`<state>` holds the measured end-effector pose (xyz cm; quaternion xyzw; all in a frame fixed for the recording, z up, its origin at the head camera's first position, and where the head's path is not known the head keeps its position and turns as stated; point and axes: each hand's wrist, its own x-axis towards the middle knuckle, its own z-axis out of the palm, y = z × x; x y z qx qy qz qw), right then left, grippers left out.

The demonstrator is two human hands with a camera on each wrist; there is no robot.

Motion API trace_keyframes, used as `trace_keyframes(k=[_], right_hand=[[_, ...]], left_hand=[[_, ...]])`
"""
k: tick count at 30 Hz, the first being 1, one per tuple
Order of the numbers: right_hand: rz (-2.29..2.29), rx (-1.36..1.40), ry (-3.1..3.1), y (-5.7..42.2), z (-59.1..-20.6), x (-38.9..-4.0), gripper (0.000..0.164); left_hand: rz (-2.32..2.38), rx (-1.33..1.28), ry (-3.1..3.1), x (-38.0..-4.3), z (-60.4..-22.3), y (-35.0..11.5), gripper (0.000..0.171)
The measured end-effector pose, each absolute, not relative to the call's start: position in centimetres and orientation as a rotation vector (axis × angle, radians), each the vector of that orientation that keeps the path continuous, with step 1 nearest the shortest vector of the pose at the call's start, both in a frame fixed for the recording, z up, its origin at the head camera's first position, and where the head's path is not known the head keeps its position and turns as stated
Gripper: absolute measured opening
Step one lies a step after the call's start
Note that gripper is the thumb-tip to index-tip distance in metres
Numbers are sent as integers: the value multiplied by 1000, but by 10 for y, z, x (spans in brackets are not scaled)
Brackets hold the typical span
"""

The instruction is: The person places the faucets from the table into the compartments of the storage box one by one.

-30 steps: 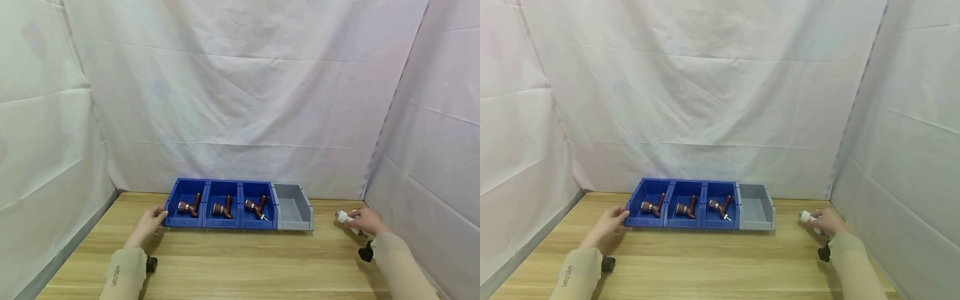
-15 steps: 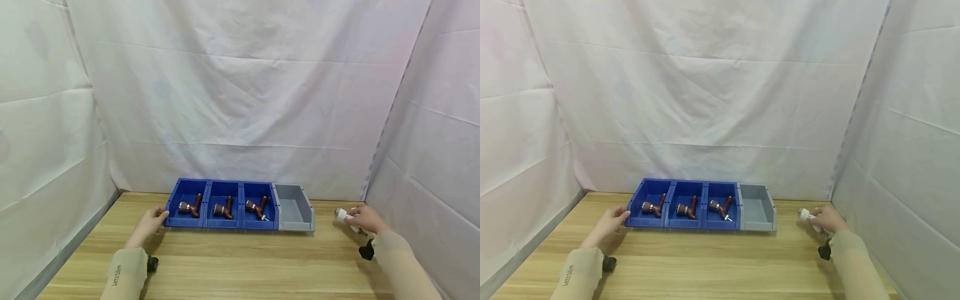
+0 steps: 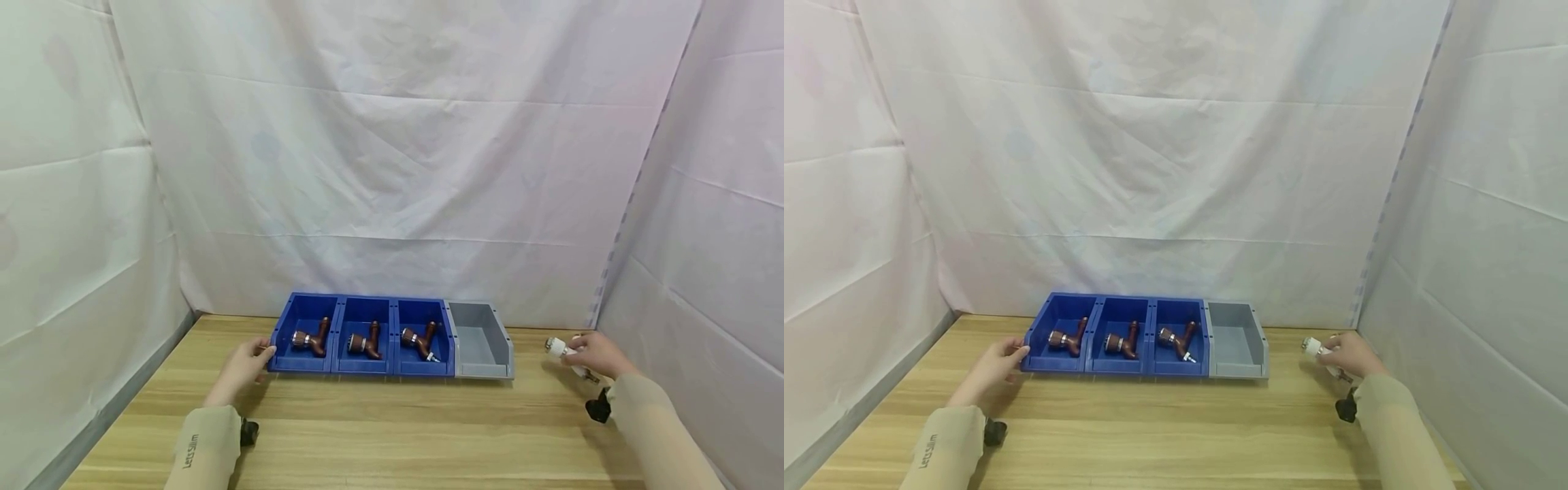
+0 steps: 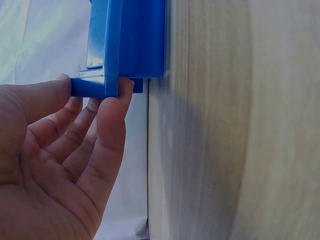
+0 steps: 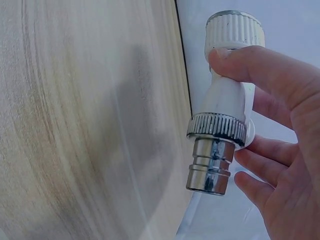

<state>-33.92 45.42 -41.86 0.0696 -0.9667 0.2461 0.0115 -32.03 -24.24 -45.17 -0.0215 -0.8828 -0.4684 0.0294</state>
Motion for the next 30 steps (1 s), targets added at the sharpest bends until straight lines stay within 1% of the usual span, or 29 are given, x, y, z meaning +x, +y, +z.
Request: trace_keyframes(k=[7,14,23,30], right_hand=[[761,213,-3030,452,-415,-342,42],[768,200,-3050,448,-411,-343,43],[690,256,-3034,445,-408,-343,45],[668,257,-3028,445,-405,-340,41]], left_hand=[[-1447,-66,-2733,-320,-452,-244,35],[-1444,-133,-2696,-321,-453,-247,35],[-1444,-78,-2722,-321,-450,-245,31],[-1474,-74,-2697,-319,-454,-243,30]])
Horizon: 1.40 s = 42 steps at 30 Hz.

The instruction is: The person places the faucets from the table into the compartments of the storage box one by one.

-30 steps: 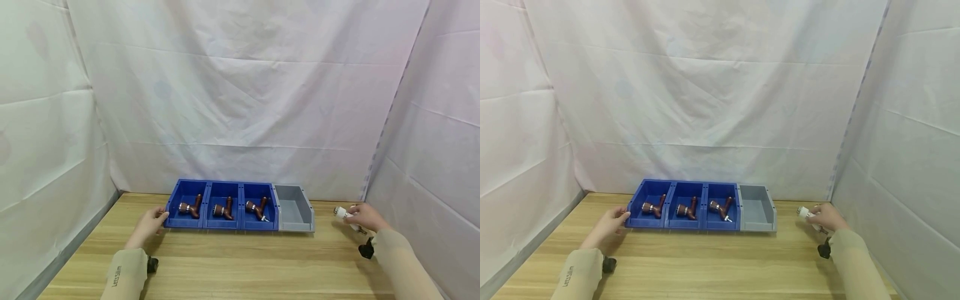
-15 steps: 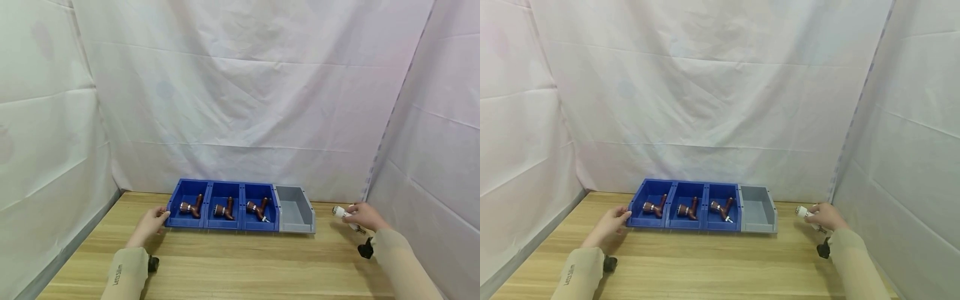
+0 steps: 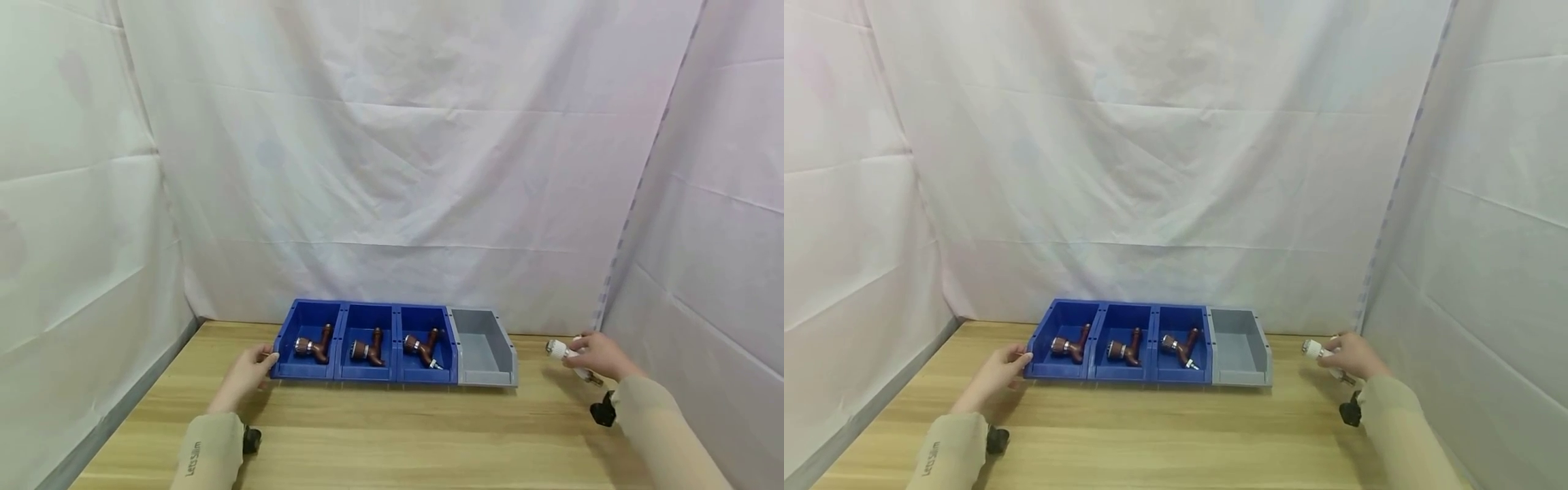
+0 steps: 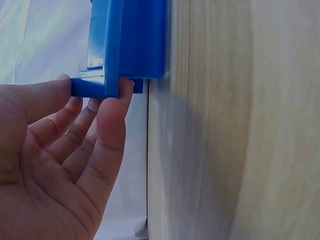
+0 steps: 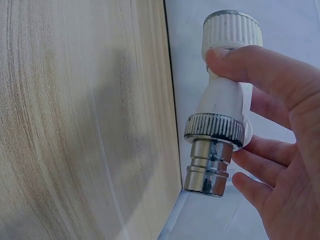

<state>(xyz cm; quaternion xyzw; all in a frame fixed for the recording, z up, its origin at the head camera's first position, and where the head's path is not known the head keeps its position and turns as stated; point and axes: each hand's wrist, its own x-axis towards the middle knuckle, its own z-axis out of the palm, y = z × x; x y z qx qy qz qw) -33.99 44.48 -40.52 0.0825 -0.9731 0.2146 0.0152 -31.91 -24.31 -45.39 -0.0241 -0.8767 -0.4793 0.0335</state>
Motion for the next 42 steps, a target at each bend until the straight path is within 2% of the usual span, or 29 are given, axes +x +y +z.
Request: trace_keyframes(k=[13,20,26,42], right_hand=[[695,270,-3015,448,-401,-338,36],[662,257,-3023,450,-401,-336,40],[660,259,-3012,448,-397,-335,39],[682,268,-3010,446,-393,-335,38]], left_hand=[[-1463,-76,-2710,-321,-456,-245,32],[-1464,-76,-2727,-318,-455,-245,34],[-1462,-77,-2709,-319,-455,-244,30],[-1459,-77,-2709,-319,-455,-244,33]])
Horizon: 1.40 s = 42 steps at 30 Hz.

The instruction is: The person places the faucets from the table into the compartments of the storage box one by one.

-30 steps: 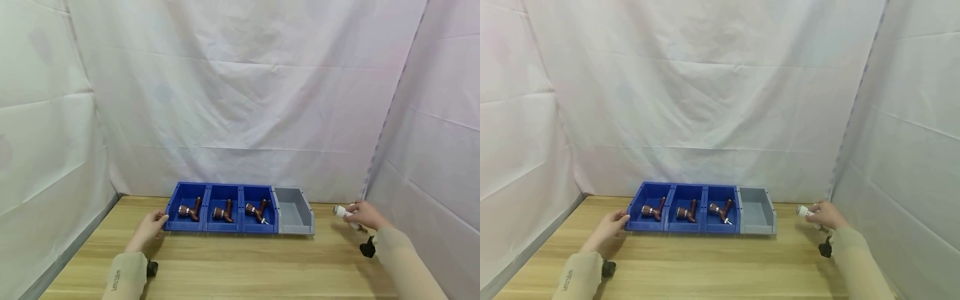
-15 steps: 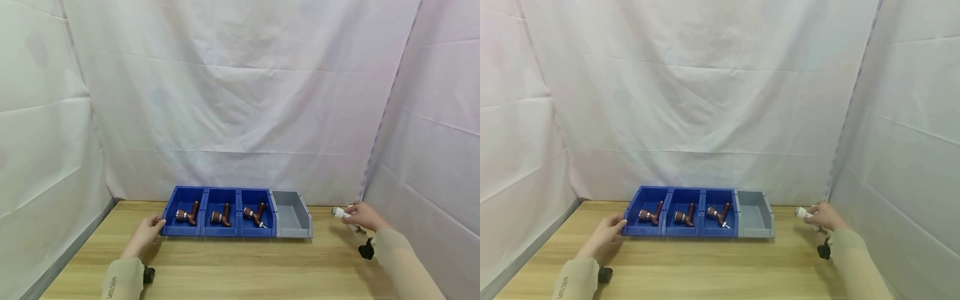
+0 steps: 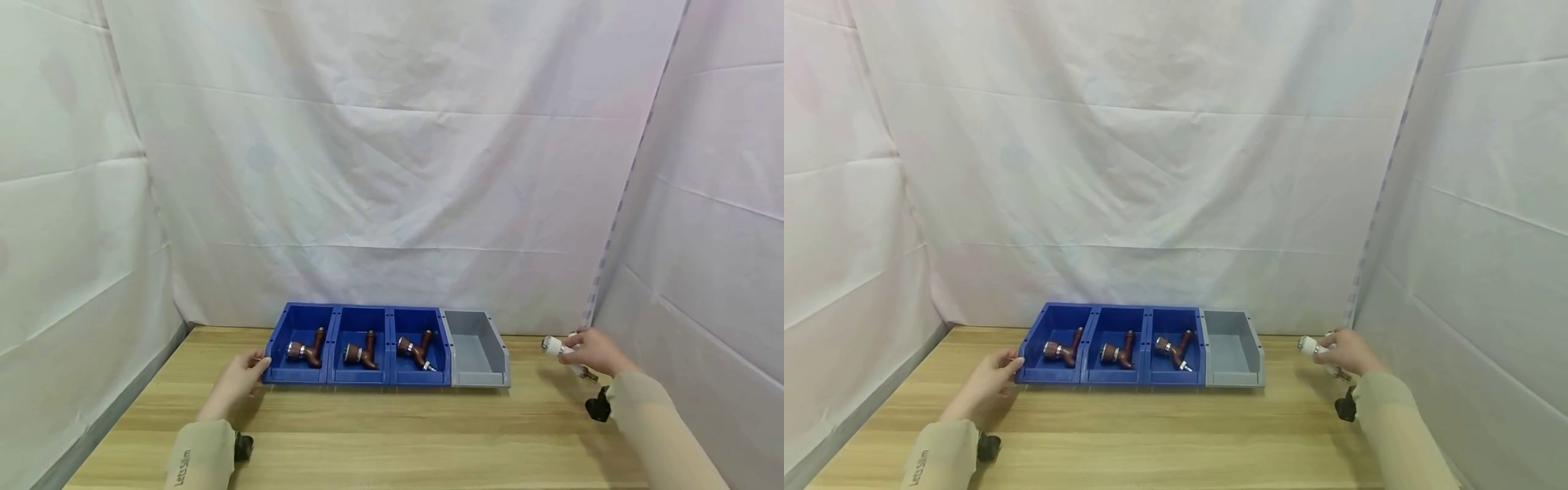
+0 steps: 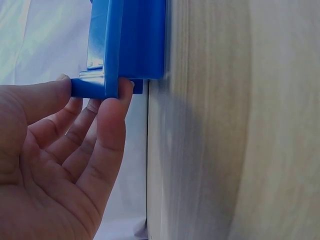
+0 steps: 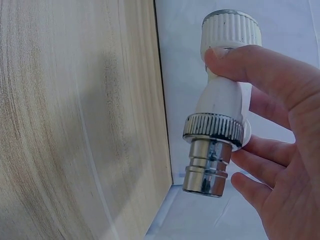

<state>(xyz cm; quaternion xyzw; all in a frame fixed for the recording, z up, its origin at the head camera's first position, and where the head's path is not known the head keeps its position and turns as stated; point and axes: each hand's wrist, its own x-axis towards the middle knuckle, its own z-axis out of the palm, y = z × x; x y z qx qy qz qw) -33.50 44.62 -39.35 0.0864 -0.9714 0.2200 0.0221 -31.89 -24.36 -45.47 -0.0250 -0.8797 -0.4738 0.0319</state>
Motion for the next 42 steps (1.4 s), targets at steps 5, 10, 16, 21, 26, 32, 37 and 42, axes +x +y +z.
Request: trace_keyframes(k=[5,10,16,21,26,32,37,42], right_hand=[[688,261,-3020,446,-393,-336,41],[655,273,-3012,445,-392,-338,40],[634,280,-3013,445,-391,-338,40],[643,260,-3026,445,-390,-338,43],[644,243,-3036,443,-389,-337,45],[636,265,-3027,442,-388,-337,45],[619,264,-3030,442,-389,-338,44],[604,266,-3041,442,-390,-339,45]], left_hand=[[-1468,-63,-2725,-319,-456,-245,35],[-1475,-66,-2732,-321,-455,-246,37],[-1471,-84,-2721,-321,-453,-245,36],[-1478,-88,-2706,-320,-454,-245,34],[-1479,-83,-2706,-320,-454,-245,34],[-1455,-99,-2705,-320,-455,-245,33],[-1453,-103,-2701,-320,-455,-245,32],[-1449,-94,-2703,-319,-455,-244,33]])
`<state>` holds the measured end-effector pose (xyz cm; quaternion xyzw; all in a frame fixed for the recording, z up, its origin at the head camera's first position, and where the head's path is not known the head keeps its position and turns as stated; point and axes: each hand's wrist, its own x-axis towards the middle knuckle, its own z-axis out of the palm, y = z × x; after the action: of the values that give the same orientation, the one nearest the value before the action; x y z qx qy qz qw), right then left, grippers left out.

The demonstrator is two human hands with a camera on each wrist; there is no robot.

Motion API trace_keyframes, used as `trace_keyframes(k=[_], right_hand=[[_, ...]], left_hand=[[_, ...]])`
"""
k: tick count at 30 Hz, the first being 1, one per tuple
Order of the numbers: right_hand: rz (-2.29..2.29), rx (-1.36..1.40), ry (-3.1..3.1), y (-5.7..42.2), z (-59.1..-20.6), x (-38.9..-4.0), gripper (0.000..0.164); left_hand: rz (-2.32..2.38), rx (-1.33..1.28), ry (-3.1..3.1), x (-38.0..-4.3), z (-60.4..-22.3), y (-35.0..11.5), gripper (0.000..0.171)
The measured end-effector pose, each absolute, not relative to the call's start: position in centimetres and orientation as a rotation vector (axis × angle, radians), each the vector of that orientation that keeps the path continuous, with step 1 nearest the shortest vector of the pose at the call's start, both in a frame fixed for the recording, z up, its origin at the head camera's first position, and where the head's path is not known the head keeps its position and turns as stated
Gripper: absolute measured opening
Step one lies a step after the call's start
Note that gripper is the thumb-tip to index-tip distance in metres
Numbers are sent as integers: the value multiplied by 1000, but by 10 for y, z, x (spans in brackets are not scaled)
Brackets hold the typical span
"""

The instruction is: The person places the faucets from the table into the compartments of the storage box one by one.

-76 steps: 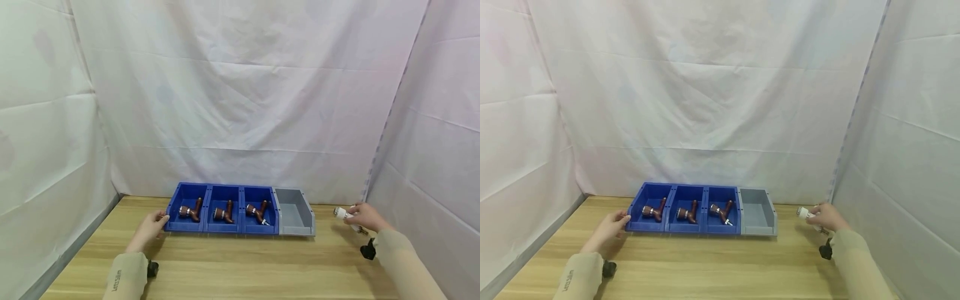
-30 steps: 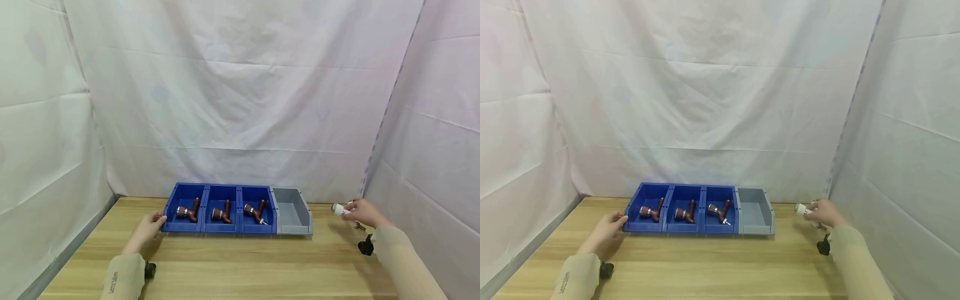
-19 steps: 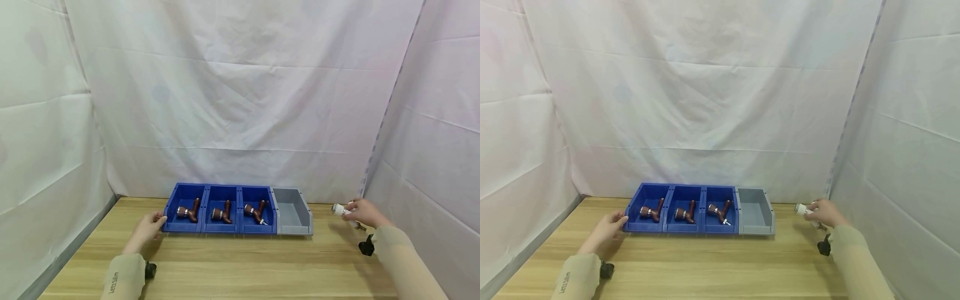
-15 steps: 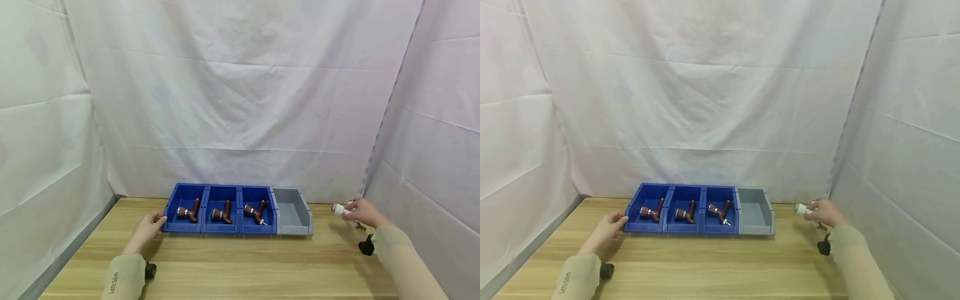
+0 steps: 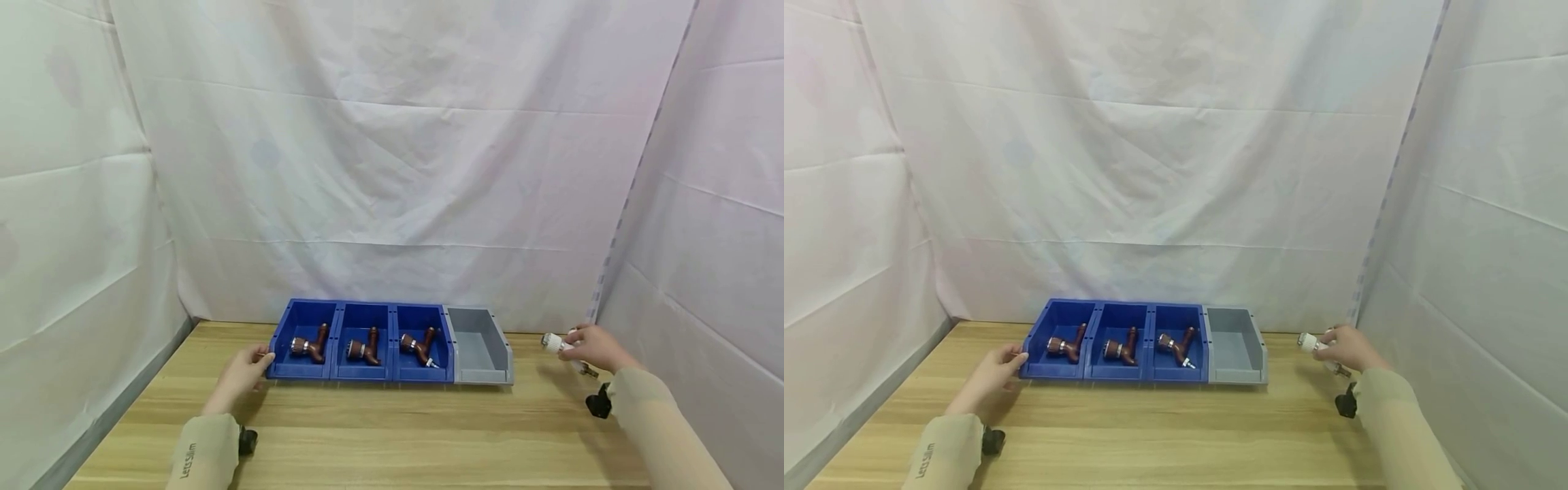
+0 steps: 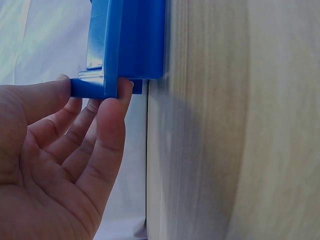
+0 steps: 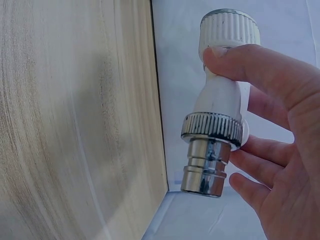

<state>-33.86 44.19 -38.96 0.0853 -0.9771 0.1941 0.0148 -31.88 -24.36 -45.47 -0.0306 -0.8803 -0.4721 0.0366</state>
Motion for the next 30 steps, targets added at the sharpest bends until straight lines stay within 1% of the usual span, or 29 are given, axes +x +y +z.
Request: trace_keyframes(k=[6,14,30], right_hand=[[621,254,-3045,442,-387,-338,49],[630,256,-3040,442,-384,-339,45],[626,289,-3042,438,-376,-342,49]], left_hand=[[-1462,-79,-2712,-319,-456,-242,33],[-1454,-82,-2703,-320,-457,-242,33],[-1433,-61,-2717,-318,-452,-242,32]])
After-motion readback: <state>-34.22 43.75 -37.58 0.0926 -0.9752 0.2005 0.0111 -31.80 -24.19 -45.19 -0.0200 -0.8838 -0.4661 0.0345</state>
